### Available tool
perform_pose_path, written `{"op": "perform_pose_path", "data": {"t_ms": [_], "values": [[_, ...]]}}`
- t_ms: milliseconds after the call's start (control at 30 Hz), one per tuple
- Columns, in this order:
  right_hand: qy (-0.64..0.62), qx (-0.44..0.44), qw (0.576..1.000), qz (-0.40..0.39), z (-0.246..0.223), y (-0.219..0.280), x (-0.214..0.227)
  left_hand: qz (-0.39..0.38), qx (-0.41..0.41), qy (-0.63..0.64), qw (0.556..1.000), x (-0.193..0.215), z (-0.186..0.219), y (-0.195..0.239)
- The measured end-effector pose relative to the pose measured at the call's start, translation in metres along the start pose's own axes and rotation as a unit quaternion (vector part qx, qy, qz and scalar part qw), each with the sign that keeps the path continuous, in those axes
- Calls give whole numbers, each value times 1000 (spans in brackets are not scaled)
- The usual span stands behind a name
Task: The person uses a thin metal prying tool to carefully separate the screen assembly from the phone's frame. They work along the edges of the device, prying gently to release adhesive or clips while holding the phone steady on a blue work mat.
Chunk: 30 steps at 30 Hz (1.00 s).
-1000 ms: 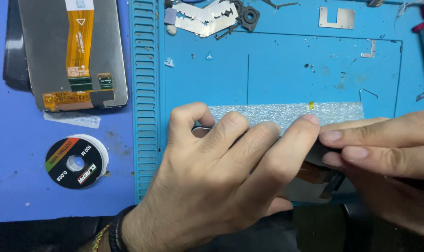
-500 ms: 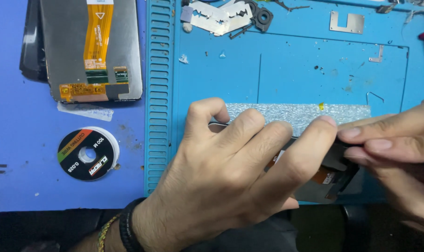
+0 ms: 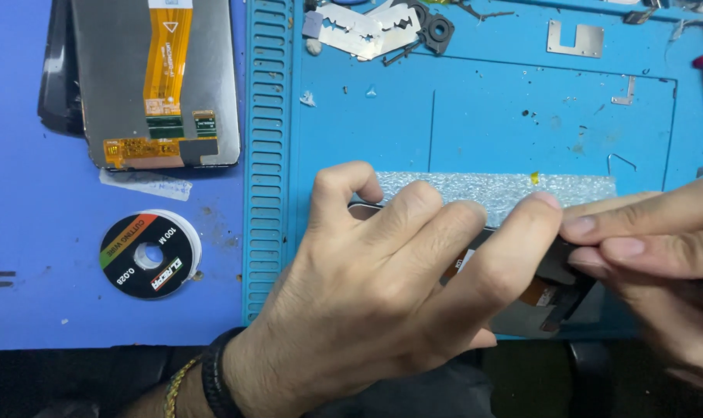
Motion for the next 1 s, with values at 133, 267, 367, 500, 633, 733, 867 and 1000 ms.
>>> {"op": "perform_pose_path", "data": {"t_ms": [133, 267, 367, 500, 633, 733, 867, 1000], "values": [[10, -9, 1000, 15, 1, 5, 3, 1, -5, 3, 1000, -2, 3, -1], [13, -16, 1000, -8, 6, 5, 5, -9, -7, -5, 1000, 0, 2, 0], [10, -22, 1000, 1, 4, 7, 2, -13, -16, -10, 1000, -5, 3, 2], [1, -29, 1000, 12, 0, 6, 1, 16, 19, -13, 1000, 6, 1, -1], [-4, -30, 999, 25, -3, 2, 3, -35, 27, -9, 999, 1, -4, -2], [9, -52, 998, 30, -1, 2, 7, -48, 30, 18, 998, 2, -4, -2], [37, -70, 996, 27, 7, 5, 13, -117, 66, 41, 990, 0, -9, 0], [41, -64, 997, 23, 35, 9, 17, -164, 89, 76, 979, 14, -18, 8]]}}
Point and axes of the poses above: each hand's wrist, its own y-axis away from the middle knuckle, its own x-axis out of the back of the hand, z = x × y, the point moved 10 cm from there along -y, towards the middle knuckle, and after that the axes turned 7 degrees about y, right-handed, at the moved point
